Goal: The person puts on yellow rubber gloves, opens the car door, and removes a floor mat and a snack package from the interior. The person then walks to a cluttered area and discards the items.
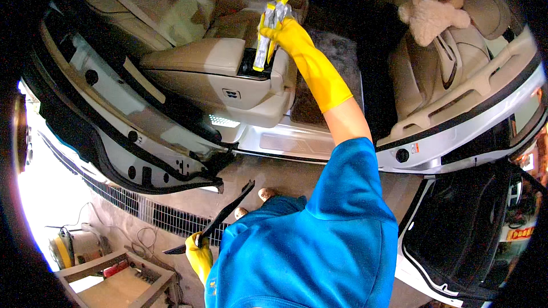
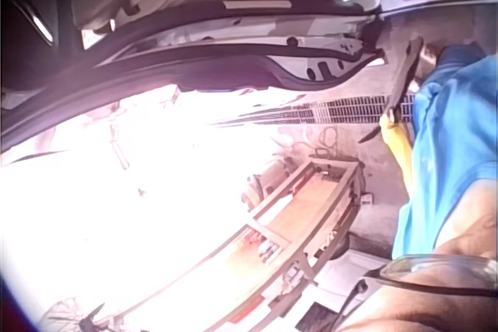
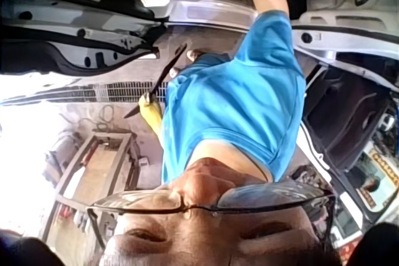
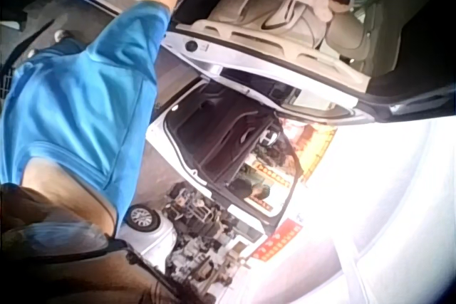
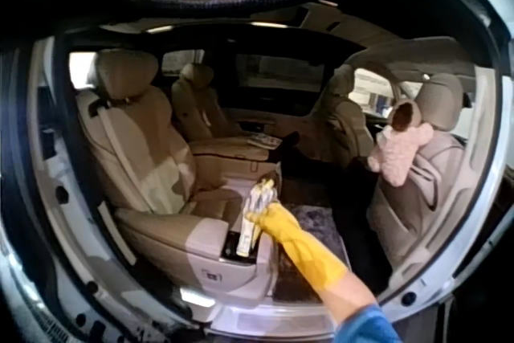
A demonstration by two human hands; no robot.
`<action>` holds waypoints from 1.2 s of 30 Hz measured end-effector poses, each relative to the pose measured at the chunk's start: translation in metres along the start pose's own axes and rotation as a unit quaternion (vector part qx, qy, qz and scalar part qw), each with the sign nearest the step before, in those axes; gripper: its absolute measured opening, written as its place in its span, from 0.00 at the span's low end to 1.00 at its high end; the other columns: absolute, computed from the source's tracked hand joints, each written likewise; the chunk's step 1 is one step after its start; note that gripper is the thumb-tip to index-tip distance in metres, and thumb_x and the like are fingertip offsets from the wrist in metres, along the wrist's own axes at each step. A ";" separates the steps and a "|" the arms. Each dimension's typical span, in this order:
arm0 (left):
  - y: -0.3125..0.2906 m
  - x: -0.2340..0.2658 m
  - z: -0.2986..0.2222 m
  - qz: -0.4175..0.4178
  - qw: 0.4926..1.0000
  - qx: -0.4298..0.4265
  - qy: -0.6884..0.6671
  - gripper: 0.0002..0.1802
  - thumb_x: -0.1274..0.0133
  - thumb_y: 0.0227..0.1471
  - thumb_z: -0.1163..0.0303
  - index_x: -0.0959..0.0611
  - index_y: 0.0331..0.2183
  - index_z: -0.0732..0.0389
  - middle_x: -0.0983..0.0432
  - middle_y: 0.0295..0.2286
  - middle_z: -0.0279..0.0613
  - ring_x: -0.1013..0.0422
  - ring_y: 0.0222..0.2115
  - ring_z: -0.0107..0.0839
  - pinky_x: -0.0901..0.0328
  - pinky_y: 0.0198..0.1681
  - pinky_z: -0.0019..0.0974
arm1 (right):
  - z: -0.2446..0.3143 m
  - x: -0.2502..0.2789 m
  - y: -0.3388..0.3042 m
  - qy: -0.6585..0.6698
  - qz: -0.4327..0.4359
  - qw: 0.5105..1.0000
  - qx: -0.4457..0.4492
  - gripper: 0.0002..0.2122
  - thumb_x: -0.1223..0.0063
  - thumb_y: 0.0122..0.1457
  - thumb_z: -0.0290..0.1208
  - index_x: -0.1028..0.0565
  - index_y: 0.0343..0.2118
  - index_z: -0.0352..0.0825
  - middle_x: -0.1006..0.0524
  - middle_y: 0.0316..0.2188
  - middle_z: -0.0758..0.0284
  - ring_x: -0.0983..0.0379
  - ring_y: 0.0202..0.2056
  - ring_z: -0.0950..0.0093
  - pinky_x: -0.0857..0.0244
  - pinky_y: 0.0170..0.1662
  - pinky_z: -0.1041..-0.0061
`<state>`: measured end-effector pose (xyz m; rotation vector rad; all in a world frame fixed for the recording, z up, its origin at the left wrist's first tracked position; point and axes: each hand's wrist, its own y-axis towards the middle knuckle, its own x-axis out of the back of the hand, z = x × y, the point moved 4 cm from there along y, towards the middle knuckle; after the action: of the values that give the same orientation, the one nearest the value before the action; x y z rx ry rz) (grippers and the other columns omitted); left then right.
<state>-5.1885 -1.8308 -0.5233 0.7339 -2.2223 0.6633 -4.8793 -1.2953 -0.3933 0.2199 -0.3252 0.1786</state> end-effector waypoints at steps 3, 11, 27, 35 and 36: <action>0.003 -0.003 0.000 -0.004 0.999 -0.036 -0.001 0.10 0.44 0.47 0.77 0.22 0.35 0.60 0.24 0.31 0.47 0.27 0.33 0.41 0.33 0.40 0.37 | -0.010 -0.006 -0.010 -0.033 0.028 0.999 0.006 0.15 0.38 0.50 0.29 0.25 0.42 0.35 0.22 0.35 0.67 0.26 0.37 0.76 0.33 0.43 0.75; 0.002 -0.002 -0.010 -0.021 0.998 -0.061 -0.028 0.08 0.45 0.48 0.74 0.21 0.35 0.60 0.25 0.31 0.47 0.28 0.32 0.42 0.34 0.39 0.38 | 0.018 -0.030 -0.032 -0.278 0.167 0.944 -0.061 0.23 0.38 0.47 0.45 0.23 0.40 0.32 0.22 0.36 0.56 0.25 0.37 0.66 0.34 0.42 0.74; -0.004 -0.003 0.013 -0.005 1.000 -0.025 -0.013 0.12 0.46 0.46 0.79 0.21 0.36 0.59 0.24 0.32 0.47 0.27 0.34 0.44 0.33 0.40 0.39 | 0.007 -0.053 -0.017 -0.446 0.199 0.873 0.015 0.23 0.31 0.37 0.38 0.24 0.37 0.32 0.22 0.35 0.54 0.26 0.39 0.57 0.33 0.42 0.68; -0.010 -0.003 0.008 -0.029 0.999 -0.020 -0.027 0.13 0.47 0.45 0.81 0.21 0.36 0.58 0.24 0.28 0.44 0.27 0.29 0.34 0.32 0.37 0.34 | 0.006 -0.044 -0.017 -0.326 0.148 0.931 -0.073 0.24 0.33 0.40 0.35 0.25 0.42 0.32 0.23 0.37 0.53 0.26 0.40 0.59 0.34 0.44 0.70; -0.008 -0.002 0.006 -0.025 0.999 -0.018 -0.025 0.13 0.47 0.45 0.81 0.21 0.35 0.58 0.24 0.29 0.43 0.27 0.30 0.35 0.32 0.37 0.34 | 0.019 -0.039 -0.019 -0.324 0.148 0.929 -0.098 0.25 0.33 0.42 0.33 0.27 0.44 0.32 0.23 0.39 0.54 0.26 0.41 0.60 0.34 0.45 0.70</action>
<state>-5.1844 -1.8396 -0.5266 0.7927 -2.2475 0.5854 -4.9169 -1.3236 -0.3926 0.0210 -1.0329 0.3693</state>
